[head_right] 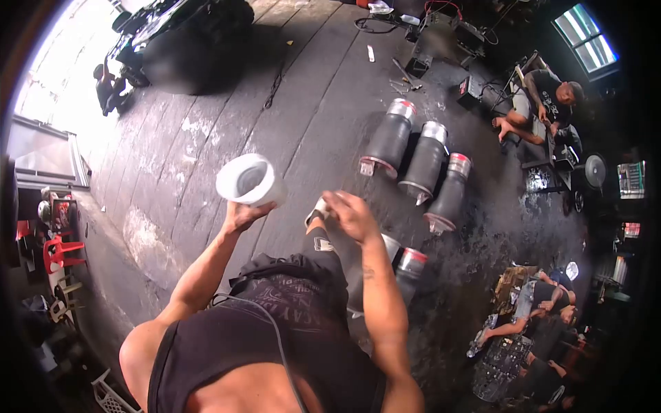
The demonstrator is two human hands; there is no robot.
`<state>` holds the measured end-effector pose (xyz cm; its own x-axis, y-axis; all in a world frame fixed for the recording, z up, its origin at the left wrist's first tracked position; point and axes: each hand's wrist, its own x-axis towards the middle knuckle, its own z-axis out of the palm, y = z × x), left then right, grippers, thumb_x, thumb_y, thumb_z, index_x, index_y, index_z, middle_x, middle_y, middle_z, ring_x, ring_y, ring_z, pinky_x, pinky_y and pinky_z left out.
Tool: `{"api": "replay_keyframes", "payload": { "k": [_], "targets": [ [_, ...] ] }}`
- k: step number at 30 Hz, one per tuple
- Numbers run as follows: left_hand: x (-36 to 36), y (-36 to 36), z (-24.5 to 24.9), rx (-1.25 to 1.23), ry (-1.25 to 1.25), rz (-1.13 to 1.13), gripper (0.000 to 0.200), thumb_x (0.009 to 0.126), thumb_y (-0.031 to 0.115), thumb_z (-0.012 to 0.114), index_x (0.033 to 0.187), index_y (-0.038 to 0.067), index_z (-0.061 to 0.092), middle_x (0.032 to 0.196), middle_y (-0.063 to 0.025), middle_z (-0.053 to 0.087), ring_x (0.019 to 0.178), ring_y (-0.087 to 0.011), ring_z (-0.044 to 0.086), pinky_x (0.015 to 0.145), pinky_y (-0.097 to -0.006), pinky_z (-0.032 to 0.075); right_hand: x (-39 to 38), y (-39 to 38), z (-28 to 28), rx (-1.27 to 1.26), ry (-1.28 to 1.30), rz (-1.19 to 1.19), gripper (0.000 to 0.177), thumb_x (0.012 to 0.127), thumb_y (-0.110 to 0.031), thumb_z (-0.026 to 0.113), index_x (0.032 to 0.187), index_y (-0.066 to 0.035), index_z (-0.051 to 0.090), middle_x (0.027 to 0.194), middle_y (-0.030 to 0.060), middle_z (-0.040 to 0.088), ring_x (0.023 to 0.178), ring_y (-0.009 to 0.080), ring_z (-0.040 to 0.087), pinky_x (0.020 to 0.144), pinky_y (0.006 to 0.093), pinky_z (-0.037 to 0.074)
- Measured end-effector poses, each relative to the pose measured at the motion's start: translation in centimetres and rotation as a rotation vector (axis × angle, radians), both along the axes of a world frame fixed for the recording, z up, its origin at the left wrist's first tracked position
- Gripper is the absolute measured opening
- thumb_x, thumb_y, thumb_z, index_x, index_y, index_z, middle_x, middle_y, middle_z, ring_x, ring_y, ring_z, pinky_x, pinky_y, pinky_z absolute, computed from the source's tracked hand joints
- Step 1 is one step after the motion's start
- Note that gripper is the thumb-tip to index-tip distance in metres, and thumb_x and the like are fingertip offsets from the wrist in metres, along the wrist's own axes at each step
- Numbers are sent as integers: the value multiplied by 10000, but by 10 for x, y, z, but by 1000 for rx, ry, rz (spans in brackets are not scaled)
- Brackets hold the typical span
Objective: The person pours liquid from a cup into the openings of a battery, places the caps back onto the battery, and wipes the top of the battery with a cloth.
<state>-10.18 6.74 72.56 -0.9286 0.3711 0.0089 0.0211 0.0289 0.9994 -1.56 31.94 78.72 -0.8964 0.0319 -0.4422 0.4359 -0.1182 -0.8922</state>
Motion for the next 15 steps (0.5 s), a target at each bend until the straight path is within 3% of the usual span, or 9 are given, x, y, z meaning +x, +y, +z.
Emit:
{"api": "replay_keyframes", "payload": {
  "k": [1,2,4,6,8,12,14,15],
  "targets": [
    [-10,5,8,2,-47,16,749,605,116,855,1255,12,499,1181,-86,571,1111,-208,530,987,-375,415,3,26,-14,40,-71,-70,425,894,-442,582,742,-46,604,626,-36,490,566,60,425,517,224,340],
    [-22,14,18,55,39,41,710,589,67,844,1219,14,519,1122,-65,599,1033,-177,574,908,-333,469,10,52,-32,78,-157,-136,409,889,-425,596,741,-44,607,629,-32,503,579,66,439,534,228,351],
    [-50,24,29,-13,28,40,716,586,60,843,1220,9,514,1136,-70,594,1047,-179,567,918,-340,465,24,94,-66,314,-196,-223,401,871,-406,621,744,-25,609,635,-5,537,611,89,481,571,249,387],
    [-79,32,33,-4,2,47,710,586,64,846,1214,8,518,1134,-79,597,1035,-183,574,909,-347,472,41,134,-113,361,-256,-279,291,874,-333,643,757,-82,555,597,-45,458,463,39,386,415,209,287],
    [-106,44,46,-5,-21,50,669,593,58,838,1189,5,538,1096,-79,615,992,-188,595,891,-348,485,49,155,-126,451,-346,-301,278,865,-306,659,750,-75,554,594,-34,473,461,46,401,411,217,304],
    [-157,65,61,-169,-14,42,480,641,100,814,1066,-9,619,1017,-70,651,906,-164,614,830,-319,493,35,179,-145,437,-356,-339,278,859,-301,668,748,-71,557,596,-26,491,461,52,419,411,221,318],
    [-185,79,57,-164,-43,87,478,633,124,823,1047,-16,630,998,-70,654,884,-155,608,822,-310,487,12,185,-156,295,-347,-444,267,850,-293,683,762,-66,573,601,-17,511,471,58,438,418,223,333],
    [-201,81,46,-181,6,92,493,626,124,828,1053,-19,628,990,-70,653,880,-162,607,826,-311,486,-1,188,-163,353,-335,-443,263,847,-291,688,771,-63,580,602,-15,518,477,60,448,423,223,341]
  ]
}}
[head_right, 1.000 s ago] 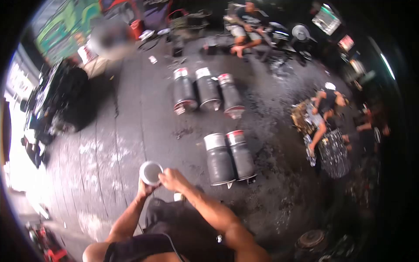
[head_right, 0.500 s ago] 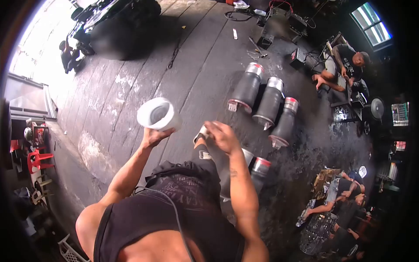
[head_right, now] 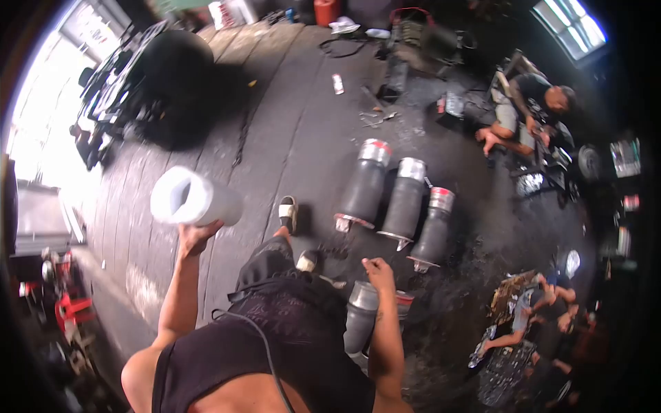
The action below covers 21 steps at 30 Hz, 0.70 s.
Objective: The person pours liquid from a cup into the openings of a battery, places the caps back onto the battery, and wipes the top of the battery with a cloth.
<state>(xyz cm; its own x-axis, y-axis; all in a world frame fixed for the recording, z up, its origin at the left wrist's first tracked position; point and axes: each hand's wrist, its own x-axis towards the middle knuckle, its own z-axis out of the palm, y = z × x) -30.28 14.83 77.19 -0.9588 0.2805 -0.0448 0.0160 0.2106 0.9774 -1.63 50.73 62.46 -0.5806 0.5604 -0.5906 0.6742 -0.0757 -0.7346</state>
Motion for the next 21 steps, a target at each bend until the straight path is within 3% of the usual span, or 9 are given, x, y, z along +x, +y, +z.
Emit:
{"api": "replay_keyframes", "payload": {
  "k": [2,3,6,8,10,11,13,19,21],
  "targets": [
    [-33,13,0,-81,-50,-31,512,617,130,834,1060,-20,625,995,-76,649,898,-188,604,838,-327,483,-22,5,-22,85,-20,-3,271,846,-298,694,798,-49,600,608,-7,541,494,65,472,441,233,368],
    [-50,21,-1,-85,-84,-43,516,616,136,837,1062,-19,626,998,-79,649,907,-199,603,841,-338,483,-26,14,-46,108,-131,18,376,820,-376,689,849,-3,645,725,126,648,702,189,620,679,318,484],
    [-103,55,-3,-14,-63,-75,530,613,149,841,1068,-15,626,1001,-79,649,924,-212,601,852,-352,480,-31,32,-95,186,-283,-2,383,792,-384,694,838,-5,654,775,157,667,773,251,651,730,352,495],
    [-137,73,3,68,-16,-102,539,610,156,844,1073,-14,626,1003,-77,650,932,-213,600,859,-356,477,-5,41,-133,73,-368,-135,354,789,-335,686,782,18,651,721,139,658,688,231,641,663,345,500],
    [-182,92,-4,-141,-30,-143,558,599,154,845,1083,-14,623,1015,-77,647,950,-214,595,880,-351,465,-13,34,-107,-131,-442,-388,323,781,-288,682,708,23,640,651,109,630,579,202,605,565,330,487],
    [-207,99,-19,-83,168,-205,568,581,146,850,1077,-18,627,1030,-85,644,969,-217,591,902,-351,451,-22,30,-94,-58,-444,-421,306,774,-264,687,644,6,620,592,83,590,505,173,556,477,327,448],
    [-243,127,-9,99,-104,-157,623,579,151,860,1120,-15,599,1046,-88,629,970,-223,586,918,-367,441,-37,24,-91,-155,-531,-581,223,788,-247,715,765,-40,637,614,44,573,500,153,522,455,322,422],
    [-350,204,-13,160,-97,-204,803,571,210,881,1244,5,493,1117,-91,575,1028,-237,546,959,-395,404,-121,22,-85,-277,-386,-851,210,791,-223,715,811,-33,627,659,56,597,517,162,548,469,329,439],
    [-383,229,-20,166,-92,-248,813,564,214,876,1247,5,488,1154,-103,557,1060,-243,529,971,-398,394,-153,32,-94,-227,-515,-750,198,804,-197,708,856,-32,612,641,59,580,502,164,539,445,329,411]
  ]
}}
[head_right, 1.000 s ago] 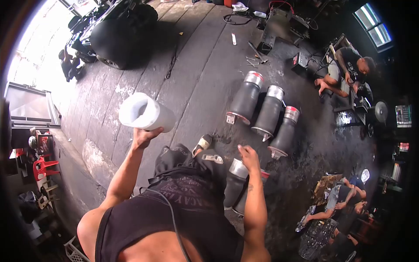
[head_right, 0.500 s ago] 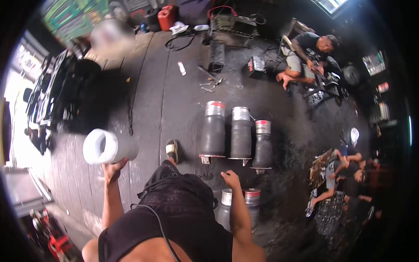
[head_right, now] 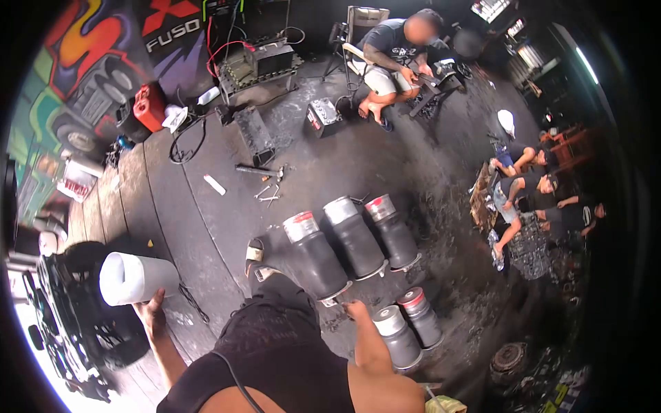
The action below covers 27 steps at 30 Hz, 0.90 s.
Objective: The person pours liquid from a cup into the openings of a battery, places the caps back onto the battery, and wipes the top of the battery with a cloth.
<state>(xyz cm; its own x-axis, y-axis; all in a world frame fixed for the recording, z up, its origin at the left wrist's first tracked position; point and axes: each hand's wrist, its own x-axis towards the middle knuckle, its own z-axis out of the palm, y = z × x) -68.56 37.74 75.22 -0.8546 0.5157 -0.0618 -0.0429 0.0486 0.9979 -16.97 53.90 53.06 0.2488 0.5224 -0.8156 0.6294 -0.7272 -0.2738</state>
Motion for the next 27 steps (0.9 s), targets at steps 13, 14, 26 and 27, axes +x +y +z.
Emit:
{"api": "replay_keyframes", "payload": {
  "k": [13,14,26,27],
  "targets": [
    [-171,209,23,-2,85,-112,869,585,182,842,1322,9,415,1196,-114,529,1093,-261,514,999,-406,369,-158,202,55,353,178,-42,202,817,-228,704,833,-50,611,665,20,594,520,91,522,454,253,401],
    [-184,225,19,-11,74,-161,836,593,172,837,1305,1,435,1180,-114,540,1081,-258,521,991,-403,377,-160,211,49,356,178,-54,202,817,-228,704,833,-50,611,665,20,594,520,91,522,454,253,401],
    [-245,434,30,-137,472,-663,567,625,61,810,1145,27,585,1068,-106,630,992,-222,596,895,-373,471,-242,178,48,144,284,-539,188,810,-200,693,824,-116,525,670,14,567,517,141,536,444,276,420],
    [-247,448,27,-136,527,-699,558,628,78,815,1136,28,589,1049,-103,636,971,-221,604,875,-374,479,-248,180,52,98,248,-514,183,813,-194,689,848,-112,529,684,15,572,527,140,541,453,276,425]
  ]
}}
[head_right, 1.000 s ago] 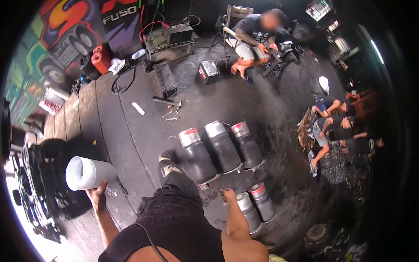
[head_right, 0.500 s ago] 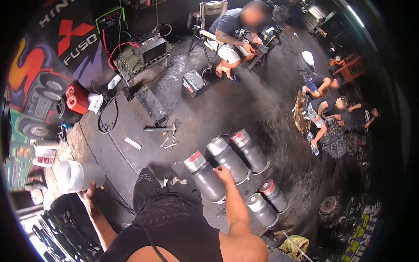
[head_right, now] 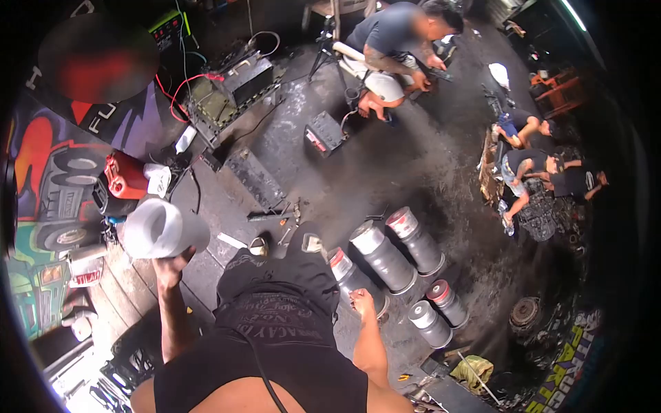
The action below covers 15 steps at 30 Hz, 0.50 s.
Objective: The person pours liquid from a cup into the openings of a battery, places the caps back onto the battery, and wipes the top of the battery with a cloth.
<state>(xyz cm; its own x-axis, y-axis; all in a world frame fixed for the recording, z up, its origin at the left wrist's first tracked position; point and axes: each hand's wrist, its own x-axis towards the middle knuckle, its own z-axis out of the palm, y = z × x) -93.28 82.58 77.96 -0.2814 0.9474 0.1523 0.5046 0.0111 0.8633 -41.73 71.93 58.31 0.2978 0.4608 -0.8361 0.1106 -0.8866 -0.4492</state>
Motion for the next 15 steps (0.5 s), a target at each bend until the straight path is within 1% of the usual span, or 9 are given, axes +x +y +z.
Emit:
{"api": "replay_keyframes", "payload": {
  "k": [2,5,8,9,10,11,12,13,15],
  "targets": [
    [4,25,0,-7,54,-43,550,631,96,820,1127,30,593,1029,-99,642,949,-220,612,854,-375,488,-7,3,5,-12,-15,-26,190,813,-194,689,877,-101,536,695,20,575,532,139,542,457,275,428],
    [16,66,1,22,-161,-50,543,630,129,831,1112,32,599,998,-93,650,910,-222,623,819,-375,497,-5,37,4,72,-87,-64,230,811,-184,691,958,-81,547,716,26,579,540,133,541,464,273,431],
    [25,98,-22,51,-142,-72,514,670,160,811,1115,25,593,1010,-93,649,908,-217,623,819,-369,498,8,105,9,226,-65,-134,366,805,-121,692,1128,-66,528,802,36,599,564,109,530,477,261,436],
    [21,101,-44,7,21,-99,500,696,177,793,1123,19,588,1024,-96,647,913,-223,623,821,-365,498,16,138,13,272,-22,-145,402,804,-105,691,1166,-65,521,850,42,608,581,103,528,483,254,437],
    [23,108,-58,-27,182,-145,487,721,193,776,1131,13,583,1039,-98,646,918,-228,622,823,-361,498,16,175,19,286,-49,-49,438,805,-110,693,1200,-54,511,933,65,612,664,125,562,556,267,471],
    [39,118,-56,-103,-377,9,492,754,234,747,1159,13,576,1076,-100,641,941,-241,620,851,-369,485,19,212,28,309,-100,14,474,806,-115,696,1233,-43,501,1015,88,616,747,147,597,628,281,505],
    [43,138,-53,-102,-228,-48,551,759,273,740,1196,-4,553,1098,-108,634,983,-248,613,896,-385,469,26,249,23,503,-268,284,551,804,-148,712,1284,-26,471,1157,117,587,975,196,603,838,318,498],
    [45,156,-46,-403,280,-89,585,763,271,735,1217,-33,526,1127,-118,624,1042,-229,588,941,-409,445,27,289,34,467,-191,325,585,790,-199,738,1277,-12,474,1208,130,570,1115,225,560,964,338,437],
    [58,174,-74,-141,-296,71,719,681,131,793,1293,-42,458,1199,-131,564,1135,-263,510,1017,-420,366,23,363,56,576,-177,530,667,759,-310,763,1286,-24,470,1202,146,574,1107,236,560,940,350,452]
  ]
}}
